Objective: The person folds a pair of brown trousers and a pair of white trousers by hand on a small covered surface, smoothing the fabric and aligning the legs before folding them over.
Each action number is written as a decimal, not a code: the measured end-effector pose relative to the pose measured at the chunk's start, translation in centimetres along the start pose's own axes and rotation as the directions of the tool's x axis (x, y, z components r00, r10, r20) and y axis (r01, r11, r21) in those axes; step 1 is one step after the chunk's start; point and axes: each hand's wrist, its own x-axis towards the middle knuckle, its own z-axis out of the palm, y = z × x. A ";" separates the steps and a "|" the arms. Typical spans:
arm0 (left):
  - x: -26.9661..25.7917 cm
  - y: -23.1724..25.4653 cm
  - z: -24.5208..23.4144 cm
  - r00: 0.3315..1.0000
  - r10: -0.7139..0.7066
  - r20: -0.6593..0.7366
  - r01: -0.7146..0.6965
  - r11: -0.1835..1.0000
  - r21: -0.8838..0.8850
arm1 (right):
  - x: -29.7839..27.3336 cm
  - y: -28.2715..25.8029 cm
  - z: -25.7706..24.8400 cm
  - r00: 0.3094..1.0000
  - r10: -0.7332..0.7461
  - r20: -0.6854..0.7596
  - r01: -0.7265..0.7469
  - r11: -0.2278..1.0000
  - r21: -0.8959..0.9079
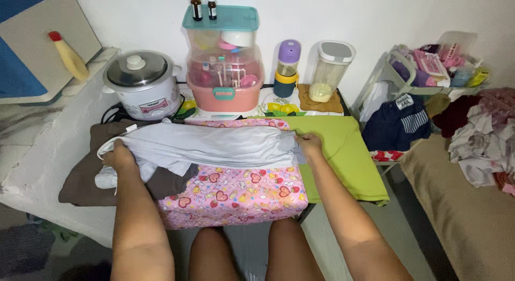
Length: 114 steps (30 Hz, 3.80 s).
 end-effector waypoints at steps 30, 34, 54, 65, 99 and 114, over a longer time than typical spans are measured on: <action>0.0 0.3 -1.0 0.991 -0.126 0.051 0.135 0.957 -0.258 | 5.1 -6.7 -7.3 0.933 0.200 0.298 -0.354 0.644 0.678; -1.7 1.8 -1.4 0.983 -0.112 0.145 0.166 0.877 -0.451 | 0.1 -7.8 -9.4 0.906 -0.162 0.391 -0.254 0.531 0.808; -1.2 0.8 -1.8 0.998 -0.017 0.054 0.030 0.968 -0.250 | 1.7 -0.6 0.9 0.923 0.268 0.275 -0.321 0.932 0.169; -1.9 1.2 -1.6 0.998 0.043 0.050 -0.031 0.975 -0.221 | -4.0 -3.9 -7.8 0.805 -0.024 0.593 -0.370 0.762 0.532; -1.3 -0.4 -1.7 0.990 0.127 0.054 -0.124 0.991 -0.048 | 0.1 0.7 -4.0 0.920 0.156 0.359 -0.233 0.955 0.182; 0.4 -2.9 -1.4 0.984 0.175 0.032 -0.178 0.959 0.222 | -1.5 3.2 -1.8 0.997 -0.062 -0.042 0.049 0.963 -0.265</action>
